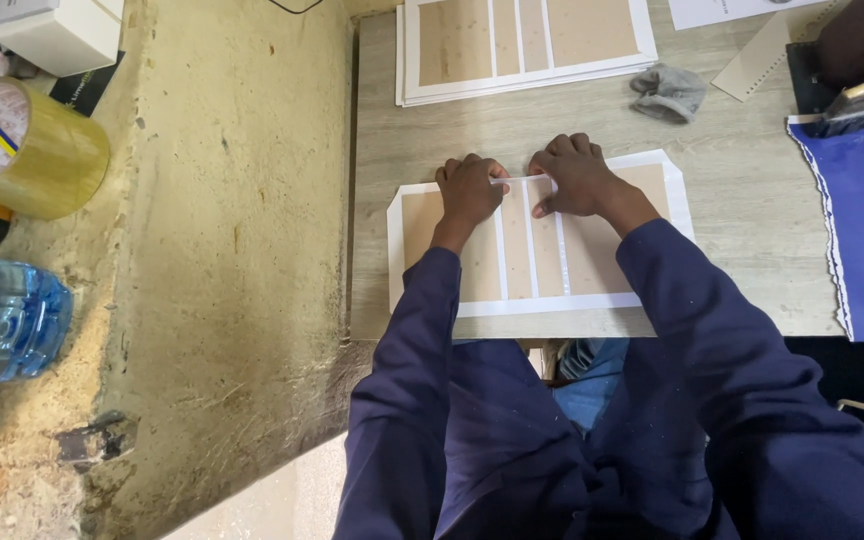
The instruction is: Assembling paper folders by folding edges and using a tool to press down the seams.
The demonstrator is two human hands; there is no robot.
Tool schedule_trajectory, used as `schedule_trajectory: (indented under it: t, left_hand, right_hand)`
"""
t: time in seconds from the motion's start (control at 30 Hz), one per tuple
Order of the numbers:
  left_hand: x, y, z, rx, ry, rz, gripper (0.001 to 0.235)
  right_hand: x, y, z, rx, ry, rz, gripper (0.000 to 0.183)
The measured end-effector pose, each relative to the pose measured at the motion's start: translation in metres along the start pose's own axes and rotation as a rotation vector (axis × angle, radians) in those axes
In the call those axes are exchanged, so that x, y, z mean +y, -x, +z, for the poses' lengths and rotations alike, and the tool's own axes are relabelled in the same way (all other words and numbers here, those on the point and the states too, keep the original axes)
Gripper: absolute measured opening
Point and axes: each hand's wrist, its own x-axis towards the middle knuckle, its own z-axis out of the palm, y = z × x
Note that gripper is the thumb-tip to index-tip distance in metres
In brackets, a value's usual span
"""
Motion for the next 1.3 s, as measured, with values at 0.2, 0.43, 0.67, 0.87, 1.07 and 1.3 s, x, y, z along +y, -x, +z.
schedule_trajectory:
  t: [0.2,0.43,0.67,0.87,1.07,1.3]
  left_hand:
    - [0.005,0.009,0.01,0.149,-0.045,0.057,0.009]
    - [0.012,0.046,0.02,0.39,-0.296,0.311,0.016]
    - [0.013,0.081,0.022,0.408,-0.462,0.408,0.025]
    - [0.006,0.094,0.022,0.395,-0.416,0.428,0.03]
    - [0.028,0.104,-0.004,0.423,-0.361,0.388,0.043]
    - [0.014,0.093,0.017,0.385,-0.329,0.336,0.042]
  right_hand:
    - [0.002,0.015,0.007,0.06,-0.069,-0.026,0.056]
    - [-0.001,0.026,0.02,0.088,0.071,-0.026,0.047]
    - [-0.009,0.037,0.021,0.118,0.111,-0.031,0.045]
    - [-0.005,0.046,0.05,0.242,0.215,-0.08,0.043]
    - [-0.009,0.037,0.054,0.374,0.294,-0.082,0.032]
    - [-0.038,0.044,0.008,0.124,0.307,-0.063,0.052]
